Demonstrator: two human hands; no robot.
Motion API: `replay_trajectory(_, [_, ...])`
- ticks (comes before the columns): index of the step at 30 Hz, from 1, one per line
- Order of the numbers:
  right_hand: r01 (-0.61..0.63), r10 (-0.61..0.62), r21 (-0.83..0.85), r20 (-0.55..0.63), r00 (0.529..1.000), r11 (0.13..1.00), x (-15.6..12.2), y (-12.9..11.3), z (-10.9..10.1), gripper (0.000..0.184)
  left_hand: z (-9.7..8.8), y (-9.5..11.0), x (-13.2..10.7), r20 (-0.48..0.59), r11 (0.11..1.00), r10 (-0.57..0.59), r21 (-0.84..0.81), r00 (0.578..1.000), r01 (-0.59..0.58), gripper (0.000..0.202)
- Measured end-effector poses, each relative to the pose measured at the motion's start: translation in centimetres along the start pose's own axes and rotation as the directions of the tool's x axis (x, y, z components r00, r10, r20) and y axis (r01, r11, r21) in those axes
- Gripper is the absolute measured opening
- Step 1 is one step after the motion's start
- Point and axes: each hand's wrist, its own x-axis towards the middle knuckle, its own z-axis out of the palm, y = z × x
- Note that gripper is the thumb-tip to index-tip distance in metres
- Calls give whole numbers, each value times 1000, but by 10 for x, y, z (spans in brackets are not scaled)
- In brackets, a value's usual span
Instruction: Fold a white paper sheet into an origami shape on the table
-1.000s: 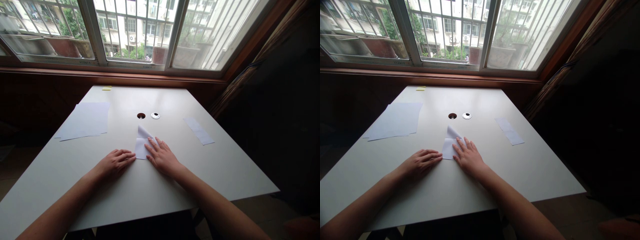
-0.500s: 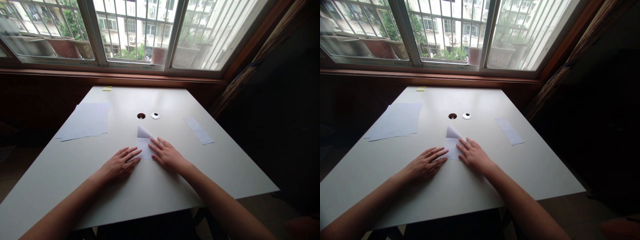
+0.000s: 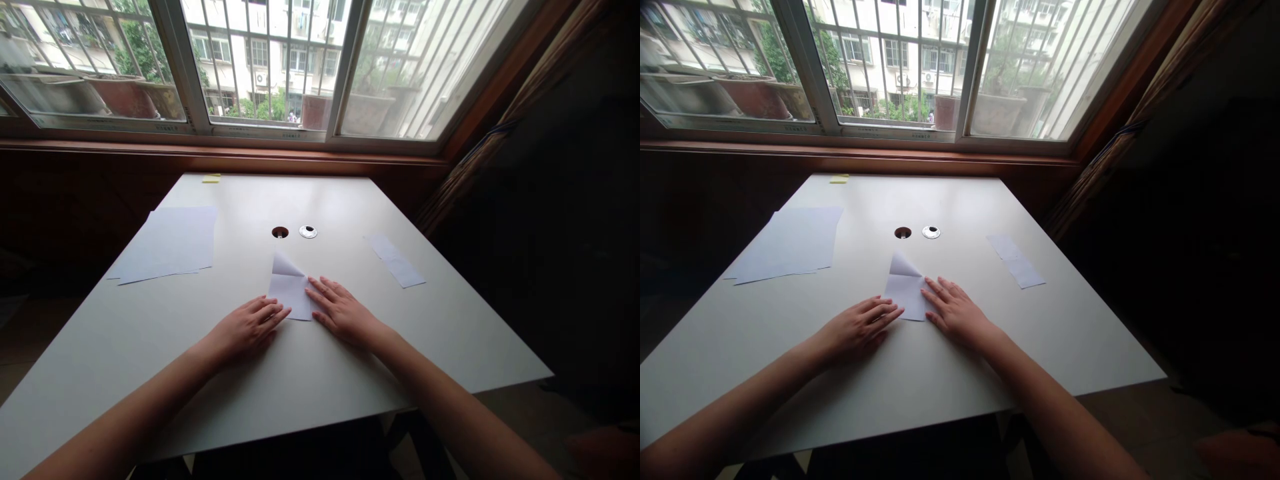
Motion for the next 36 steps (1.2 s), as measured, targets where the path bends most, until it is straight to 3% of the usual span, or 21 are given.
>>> replay_trajectory(5, [-3, 3, -4, -5, 1000, 1000, -2, 2, 3, 58, -4, 11, 29, -1, 992, -68, 107, 998, 68, 45])
replay_trajectory(10, [-1, 1, -17, -9, 1000, 1000, -2, 2, 3, 57, -2, 9, 56, 1, 976, -192, 107, 981, 191, 32])
replay_trajectory(14, [0, -1, -23, -14, 1000, 1000, -3, 3, 1, 56, 7, 2, 68, -40, 954, -288, 78, 957, 290, 42])
replay_trajectory(19, [-8, 7, -25, -11, 1000, 1000, -4, 5, 2, 57, 13, 0, 76, 14, 946, -294, 149, 956, 289, 58])
replay_trajectory(36, [-50, 50, 3, 76, 996, 999, -33, 2, -9, 60, 10, 2, 81, 87, 933, -314, 213, 946, 290, 61])
